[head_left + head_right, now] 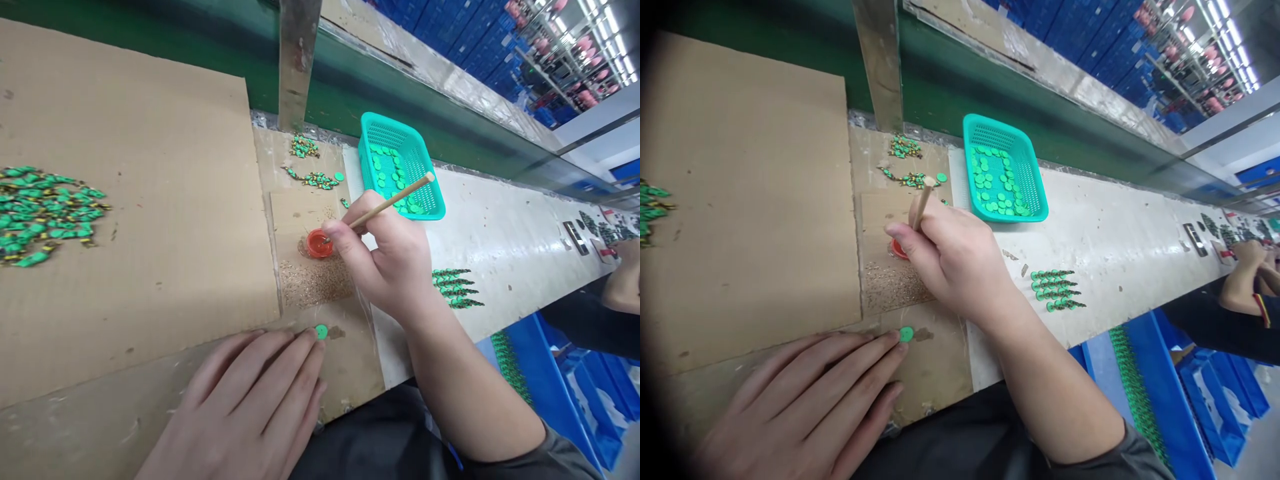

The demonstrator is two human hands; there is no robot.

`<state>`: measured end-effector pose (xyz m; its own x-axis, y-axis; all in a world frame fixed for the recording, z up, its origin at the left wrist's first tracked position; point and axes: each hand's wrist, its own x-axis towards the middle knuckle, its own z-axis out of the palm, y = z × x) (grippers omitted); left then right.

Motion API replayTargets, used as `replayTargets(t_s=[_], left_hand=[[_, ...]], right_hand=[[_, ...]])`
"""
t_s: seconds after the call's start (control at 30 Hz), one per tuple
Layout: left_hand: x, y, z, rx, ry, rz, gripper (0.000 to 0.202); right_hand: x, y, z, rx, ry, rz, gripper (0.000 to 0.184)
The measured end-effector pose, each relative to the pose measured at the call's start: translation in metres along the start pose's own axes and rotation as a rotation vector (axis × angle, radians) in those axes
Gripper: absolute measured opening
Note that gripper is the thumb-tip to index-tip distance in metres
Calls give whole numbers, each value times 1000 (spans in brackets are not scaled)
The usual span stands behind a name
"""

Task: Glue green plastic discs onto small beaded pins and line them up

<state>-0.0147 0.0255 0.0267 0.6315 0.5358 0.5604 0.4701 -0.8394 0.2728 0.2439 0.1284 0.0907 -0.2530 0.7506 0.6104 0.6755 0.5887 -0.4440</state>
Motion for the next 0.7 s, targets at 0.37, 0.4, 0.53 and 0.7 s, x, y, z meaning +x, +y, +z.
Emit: replayTargets(t_s=[0.37, 0.4, 0.53, 0.7], left_hand=[[-7, 3, 0, 4, -51, -32, 31], [-8, 3, 0, 4, -59, -29, 31], [-9, 4, 2, 1, -75, -26, 33], [-3, 5, -1, 3, -57, -36, 32]], right_hand=[[-15, -27, -19, 68, 71, 29, 32], [-20, -30, -21, 72, 40, 40, 31], [-32, -27, -18, 48, -59, 15, 29], [-35, -20, -7, 42, -64, -26, 30]])
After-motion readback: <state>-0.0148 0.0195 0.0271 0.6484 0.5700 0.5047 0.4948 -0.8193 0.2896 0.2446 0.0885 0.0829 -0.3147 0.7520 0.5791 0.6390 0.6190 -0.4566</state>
